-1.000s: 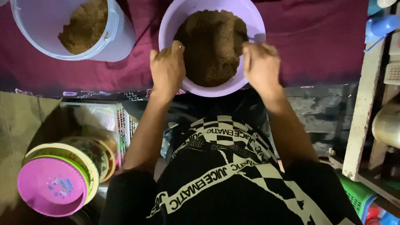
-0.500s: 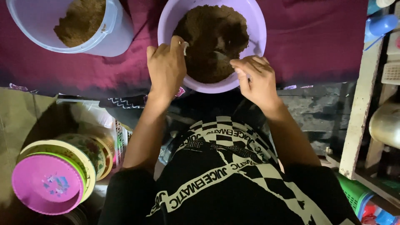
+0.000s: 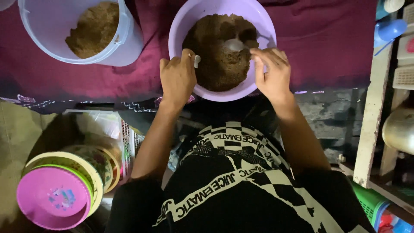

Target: The person mixes a brown powder in a purple bowl using two spoons. They briefly set the bowl aside to handle a stone mortar and pestle, then resume mixing the powder with the spoons.

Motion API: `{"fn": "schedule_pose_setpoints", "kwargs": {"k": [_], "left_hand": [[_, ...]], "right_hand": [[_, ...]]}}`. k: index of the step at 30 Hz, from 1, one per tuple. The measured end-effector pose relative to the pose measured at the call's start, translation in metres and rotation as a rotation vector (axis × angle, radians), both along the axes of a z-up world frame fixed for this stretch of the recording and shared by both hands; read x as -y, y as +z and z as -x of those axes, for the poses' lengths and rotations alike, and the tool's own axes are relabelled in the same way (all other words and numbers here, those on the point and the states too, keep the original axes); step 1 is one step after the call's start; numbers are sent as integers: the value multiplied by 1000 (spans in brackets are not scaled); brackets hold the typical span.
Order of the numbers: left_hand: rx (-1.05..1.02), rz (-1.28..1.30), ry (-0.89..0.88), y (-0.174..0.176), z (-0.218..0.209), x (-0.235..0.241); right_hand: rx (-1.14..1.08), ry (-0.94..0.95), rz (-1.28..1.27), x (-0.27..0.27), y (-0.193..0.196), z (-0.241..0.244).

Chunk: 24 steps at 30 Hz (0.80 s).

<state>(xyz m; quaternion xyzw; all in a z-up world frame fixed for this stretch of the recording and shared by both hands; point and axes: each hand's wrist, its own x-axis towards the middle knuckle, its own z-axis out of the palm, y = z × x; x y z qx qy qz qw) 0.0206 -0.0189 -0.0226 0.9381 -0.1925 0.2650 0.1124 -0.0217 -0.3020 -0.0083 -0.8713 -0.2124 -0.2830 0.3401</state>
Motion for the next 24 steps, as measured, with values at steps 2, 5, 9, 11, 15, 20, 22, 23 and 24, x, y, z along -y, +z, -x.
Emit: {"fn": "schedule_pose_setpoints", "kwargs": {"k": [2, 5, 9, 11, 15, 20, 22, 23, 24], "left_hand": [[63, -11, -3, 1, -2, -3], [112, -63, 13, 0, -9, -6], [24, -16, 52, -5, -12, 4], [-2, 25, 44, -17, -12, 9], [0, 144, -15, -6, -10, 19], [23, -59, -61, 43, 1, 4], [5, -118, -27, 28, 1, 1], [-15, -179, 7, 20, 4, -1], [-15, -180, 8, 12, 2, 4]], "right_hand": [[53, -139, 138, 10, -5, -1], [105, -273, 291, 13, 2, -7], [64, -316, 357, 14, -36, -10], [-84, -254, 196, 6, -55, -4], [-49, -84, 57, -31, 7, 6], [26, -136, 391, -10, 40, 19], [-86, -240, 466, 0, 23, 19], [-199, -343, 539, 4, 13, 22], [-198, -342, 538, -2, 7, 15]]}}
